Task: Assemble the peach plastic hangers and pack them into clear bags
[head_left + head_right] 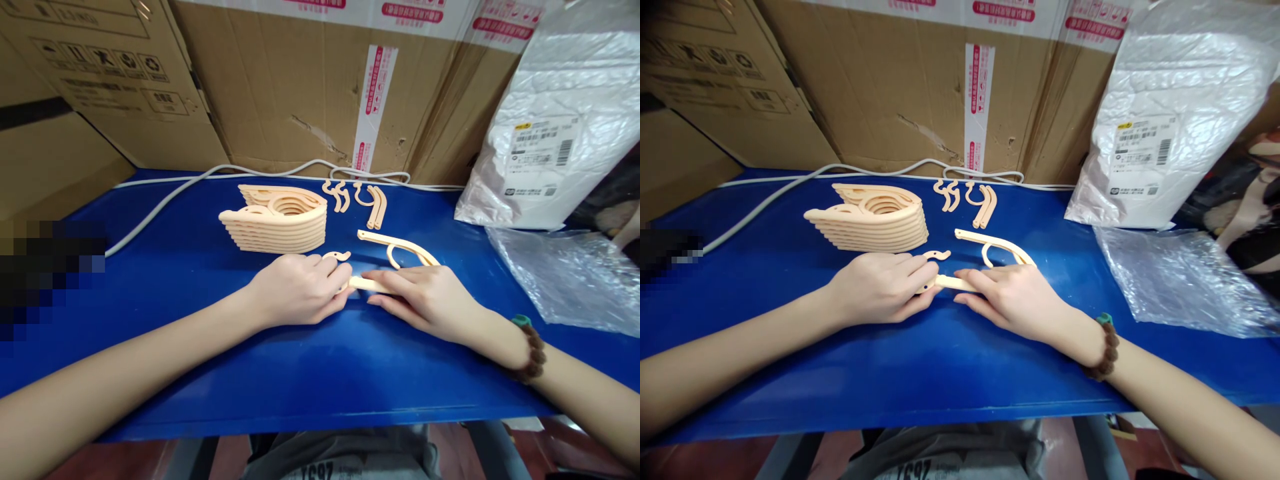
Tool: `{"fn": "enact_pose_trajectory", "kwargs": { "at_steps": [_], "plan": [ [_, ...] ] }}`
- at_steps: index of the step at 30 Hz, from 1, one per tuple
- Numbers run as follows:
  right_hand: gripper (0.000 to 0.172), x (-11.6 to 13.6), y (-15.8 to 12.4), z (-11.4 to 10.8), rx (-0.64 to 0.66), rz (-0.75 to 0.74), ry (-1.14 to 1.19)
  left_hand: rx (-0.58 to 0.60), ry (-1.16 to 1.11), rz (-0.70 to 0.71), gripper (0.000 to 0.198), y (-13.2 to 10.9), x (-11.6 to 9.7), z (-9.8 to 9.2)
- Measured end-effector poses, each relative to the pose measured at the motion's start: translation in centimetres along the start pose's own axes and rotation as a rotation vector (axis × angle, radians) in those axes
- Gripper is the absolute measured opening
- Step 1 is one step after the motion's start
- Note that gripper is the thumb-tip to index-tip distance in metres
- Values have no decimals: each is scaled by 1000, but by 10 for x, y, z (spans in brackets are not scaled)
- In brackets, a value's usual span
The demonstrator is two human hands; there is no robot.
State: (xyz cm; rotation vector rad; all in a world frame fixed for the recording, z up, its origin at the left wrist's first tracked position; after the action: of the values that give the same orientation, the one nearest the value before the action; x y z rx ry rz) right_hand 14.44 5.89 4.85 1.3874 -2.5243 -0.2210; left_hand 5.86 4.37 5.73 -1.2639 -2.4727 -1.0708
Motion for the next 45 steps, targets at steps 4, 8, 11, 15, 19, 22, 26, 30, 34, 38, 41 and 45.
{"fn": "enact_pose_trajectory", "kwargs": {
  "at_steps": [4,8,11,15,19,22,26,30,34,38,41,45],
  "plan": [
    [36,2,-1,-7,-39,-34,-42,10,5,-9,25,-1,4,0],
    [33,7,-2,-16,-86,-86,-135,-1,2,-6,26,-2,4,-2],
    [29,8,-2,-27,-125,-114,-170,4,-1,-12,24,-1,4,-3],
    [25,-2,-3,-41,-180,-62,-171,-2,8,-14,23,-1,5,-3],
    [26,-26,-4,-49,-229,94,-192,-15,31,-25,25,-2,6,-5],
    [29,-39,-3,-44,-202,158,-168,-21,46,-15,25,-2,4,-7],
    [32,-48,-2,-36,-134,224,-108,-59,16,56,26,-2,-5,-12],
    [31,-53,-4,-32,-85,275,-68,-48,-62,93,23,-3,-11,-12],
    [26,-57,-8,-32,-83,314,-103,6,-188,141,14,-2,-15,-7],
    [28,-64,-9,-29,-70,357,-135,18,-209,213,15,-1,-22,-6],
    [28,-68,-10,-27,-56,399,-141,-30,-193,198,15,-1,-21,-9],
    [29,-70,-10,-24,-38,416,-146,-106,-164,160,14,-1,-14,-12]
  ]
}}
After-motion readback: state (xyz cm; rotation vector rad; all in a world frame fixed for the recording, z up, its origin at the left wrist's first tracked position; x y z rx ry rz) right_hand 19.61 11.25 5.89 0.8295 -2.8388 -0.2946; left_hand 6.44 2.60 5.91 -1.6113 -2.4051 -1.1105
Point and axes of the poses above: each hand's wrist, its own y-axis towards the middle knuckle, its own z-axis out of the palm, x = y × z, the point moved 10 cm from there along y, towards the middle knuckle, and after that the axes turned 7 degrees about y, right-handed, at the moved point
